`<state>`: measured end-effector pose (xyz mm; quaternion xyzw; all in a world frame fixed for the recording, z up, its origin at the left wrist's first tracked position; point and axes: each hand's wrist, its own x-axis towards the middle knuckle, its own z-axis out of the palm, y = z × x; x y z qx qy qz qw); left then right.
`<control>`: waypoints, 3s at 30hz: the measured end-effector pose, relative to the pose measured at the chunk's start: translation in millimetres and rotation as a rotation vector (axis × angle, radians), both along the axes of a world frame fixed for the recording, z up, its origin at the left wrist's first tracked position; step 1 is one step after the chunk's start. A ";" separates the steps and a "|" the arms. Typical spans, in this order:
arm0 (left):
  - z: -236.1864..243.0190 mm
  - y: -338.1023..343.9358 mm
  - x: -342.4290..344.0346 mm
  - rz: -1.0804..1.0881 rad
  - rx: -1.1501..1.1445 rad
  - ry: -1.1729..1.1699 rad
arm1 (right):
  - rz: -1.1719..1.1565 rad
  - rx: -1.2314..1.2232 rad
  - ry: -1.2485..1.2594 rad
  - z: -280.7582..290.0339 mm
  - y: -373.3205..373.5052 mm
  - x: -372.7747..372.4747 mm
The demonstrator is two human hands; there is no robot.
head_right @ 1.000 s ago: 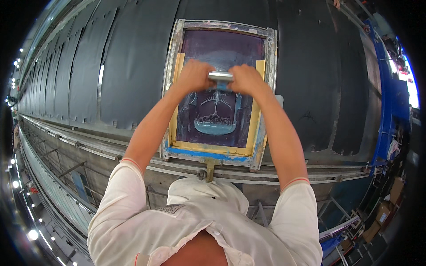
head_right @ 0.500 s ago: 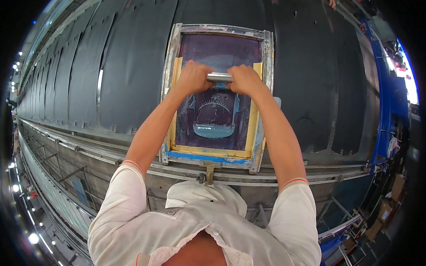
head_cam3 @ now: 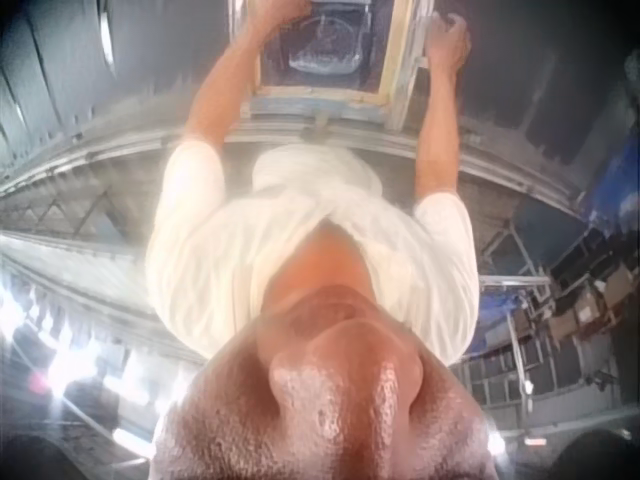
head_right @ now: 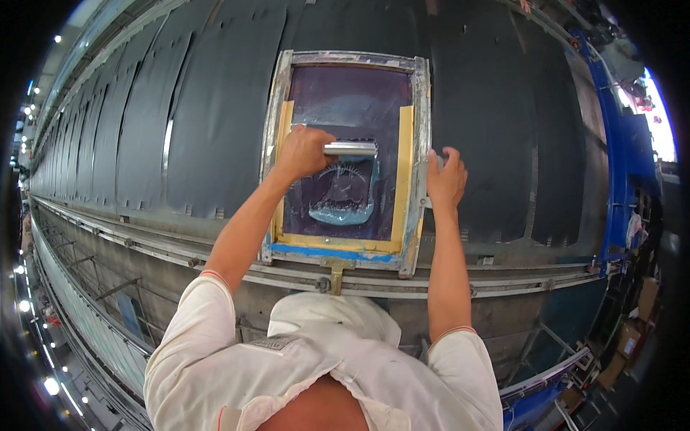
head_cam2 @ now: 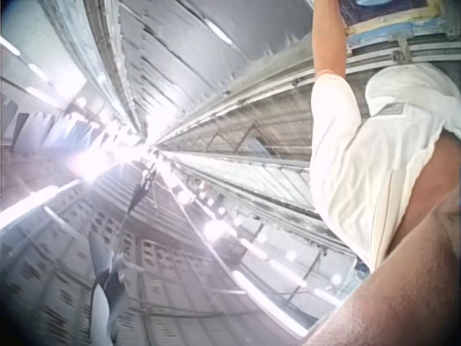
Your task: The person uses a squeegee to pull purple ink across a screen-printing frame, repeatedly wiping the mesh and reapplying ink to transfer a design onto a dark fabric below. The person occasionally lifts the frame to check the printed area and continues the process.
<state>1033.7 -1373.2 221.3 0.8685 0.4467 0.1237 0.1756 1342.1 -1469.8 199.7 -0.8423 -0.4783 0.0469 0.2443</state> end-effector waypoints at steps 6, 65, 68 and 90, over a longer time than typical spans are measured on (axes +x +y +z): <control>-20.6 -65.9 -5.2 -0.008 0.166 -0.210 | -0.002 -0.031 0.501 -21.9 3.4 21.6; 28.1 -73.7 -3.8 -0.144 -0.124 0.027 | 1.016 -0.361 0.083 48.1 -9.8 -87.1; 26.7 -6.9 18.1 -0.136 0.022 0.024 | 0.951 -0.271 0.009 43.7 48.4 -70.2; 28.7 3.4 15.4 -0.115 -0.020 -0.089 | -0.044 0.011 0.449 -9.2 -2.1 14.0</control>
